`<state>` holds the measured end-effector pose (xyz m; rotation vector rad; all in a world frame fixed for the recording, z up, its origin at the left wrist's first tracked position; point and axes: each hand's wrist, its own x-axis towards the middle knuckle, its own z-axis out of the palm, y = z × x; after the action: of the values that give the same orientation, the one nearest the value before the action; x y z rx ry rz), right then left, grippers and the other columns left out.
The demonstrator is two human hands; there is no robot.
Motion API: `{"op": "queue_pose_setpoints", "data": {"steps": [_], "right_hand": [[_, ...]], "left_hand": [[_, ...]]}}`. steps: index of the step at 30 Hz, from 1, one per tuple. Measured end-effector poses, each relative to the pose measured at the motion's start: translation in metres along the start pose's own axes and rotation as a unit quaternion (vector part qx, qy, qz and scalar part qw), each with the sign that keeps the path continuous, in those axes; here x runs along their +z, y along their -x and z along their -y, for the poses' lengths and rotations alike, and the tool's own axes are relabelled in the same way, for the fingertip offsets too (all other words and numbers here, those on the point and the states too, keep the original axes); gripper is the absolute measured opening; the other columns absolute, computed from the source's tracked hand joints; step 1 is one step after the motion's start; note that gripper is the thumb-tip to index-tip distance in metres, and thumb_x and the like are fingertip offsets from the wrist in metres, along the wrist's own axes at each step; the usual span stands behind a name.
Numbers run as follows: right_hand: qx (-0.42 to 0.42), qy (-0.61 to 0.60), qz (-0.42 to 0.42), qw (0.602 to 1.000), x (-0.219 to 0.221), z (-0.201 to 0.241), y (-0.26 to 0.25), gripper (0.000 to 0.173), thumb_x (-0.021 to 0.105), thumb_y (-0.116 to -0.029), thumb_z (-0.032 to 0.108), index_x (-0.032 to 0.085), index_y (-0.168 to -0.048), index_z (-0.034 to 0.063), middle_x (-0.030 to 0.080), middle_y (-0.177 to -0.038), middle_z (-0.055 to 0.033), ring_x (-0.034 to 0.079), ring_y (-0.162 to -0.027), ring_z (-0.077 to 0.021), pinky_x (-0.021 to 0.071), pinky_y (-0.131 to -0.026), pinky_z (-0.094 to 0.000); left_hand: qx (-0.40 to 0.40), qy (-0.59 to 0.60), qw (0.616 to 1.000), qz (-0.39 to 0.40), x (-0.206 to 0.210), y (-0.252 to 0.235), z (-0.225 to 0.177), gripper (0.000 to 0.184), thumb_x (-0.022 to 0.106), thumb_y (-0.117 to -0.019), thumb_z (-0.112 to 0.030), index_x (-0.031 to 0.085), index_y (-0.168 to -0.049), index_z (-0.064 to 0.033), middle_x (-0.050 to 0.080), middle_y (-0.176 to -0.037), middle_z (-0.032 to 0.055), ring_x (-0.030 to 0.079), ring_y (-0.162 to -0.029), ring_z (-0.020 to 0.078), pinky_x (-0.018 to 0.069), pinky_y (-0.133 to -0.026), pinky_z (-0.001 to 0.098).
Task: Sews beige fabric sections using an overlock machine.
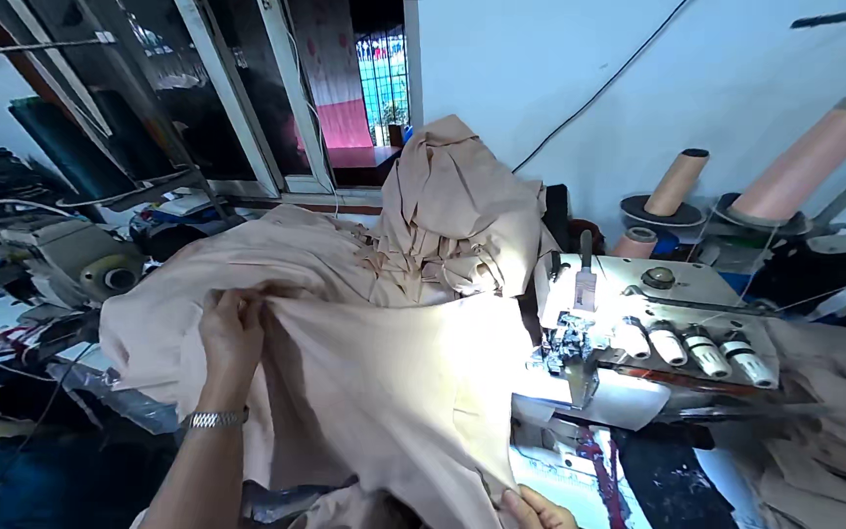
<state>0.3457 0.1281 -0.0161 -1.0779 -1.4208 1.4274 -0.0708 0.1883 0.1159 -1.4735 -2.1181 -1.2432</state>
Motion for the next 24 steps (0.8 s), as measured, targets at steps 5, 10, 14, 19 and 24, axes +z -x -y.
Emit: {"op": "queue_pose_setpoints", "data": {"steps": [5, 10, 14, 19, 24], "right_hand": [[0.031, 0.023, -0.026, 0.999, 0.007, -0.005, 0.002, 0.015, 0.058, -0.0995, 0.005, 0.07, -0.093, -0.0012, 0.071, -0.077, -0.0017, 0.07, -0.069, -0.0059, 0.0613, -0.067, -0.0269], [0.032, 0.004, -0.061, 0.998, 0.016, -0.013, 0.006, 0.008, 0.068, -0.0879, -0.004, 0.068, -0.095, -0.002, 0.073, -0.076, -0.002, 0.069, -0.066, -0.0049, 0.059, -0.065, -0.0235], [0.037, 0.013, -0.066, 0.997, 0.017, -0.012, 0.012, 0.006, 0.069, -0.0876, -0.003, 0.068, -0.094, -0.0019, 0.072, -0.075, -0.0029, 0.068, -0.064, -0.006, 0.0591, -0.063, -0.0241], [-0.045, 0.006, -0.086, 0.995, 0.019, -0.007, 0.014, 0.005, 0.067, -0.0871, -0.003, 0.069, -0.09, -0.0003, 0.069, -0.076, 0.0005, 0.065, -0.064, -0.0019, 0.0561, -0.062, -0.0203], [-0.151, -0.009, -0.082, 0.985, 0.023, 0.018, -0.003, 0.011, 0.066, -0.0841, -0.004, 0.071, -0.091, 0.0027, 0.074, -0.087, 0.0018, 0.069, -0.083, -0.0017, 0.0592, -0.078, -0.0205]], "left_hand": [[-0.017, -0.039, 0.987, 0.153, 0.044, 0.006, -0.024, 0.033, 0.063, -0.0971, -0.004, 0.059, -0.128, 0.0087, 0.043, -0.145, 0.038, 0.049, -0.126, 0.059, 0.0431, -0.1, 0.0723], [0.332, 0.072, 0.9, 0.275, 0.069, 0.118, -0.107, 0.028, 0.066, -0.0979, -0.031, 0.075, -0.112, -0.0087, 0.07, -0.121, 0.0124, 0.06, -0.123, 0.0316, 0.0426, -0.11, 0.0543], [0.464, 0.047, 0.791, 0.396, 0.073, 0.172, -0.127, 0.042, 0.067, -0.0947, -0.05, 0.068, -0.103, -0.0085, 0.067, -0.115, 0.0139, 0.059, -0.125, 0.0365, 0.031, -0.116, 0.0655], [0.405, 0.172, 0.757, 0.483, 0.044, 0.163, -0.132, 0.006, 0.06, -0.0999, -0.01, 0.064, -0.103, -0.0063, 0.068, -0.097, 0.0098, 0.064, -0.109, 0.0308, 0.0213, -0.12, 0.0645], [0.355, 0.11, 0.791, 0.486, 0.04, 0.147, -0.135, 0.017, 0.063, -0.0998, -0.02, 0.065, -0.107, -0.004, 0.07, -0.102, 0.0117, 0.063, -0.117, 0.033, 0.0164, -0.121, 0.0677]]}}
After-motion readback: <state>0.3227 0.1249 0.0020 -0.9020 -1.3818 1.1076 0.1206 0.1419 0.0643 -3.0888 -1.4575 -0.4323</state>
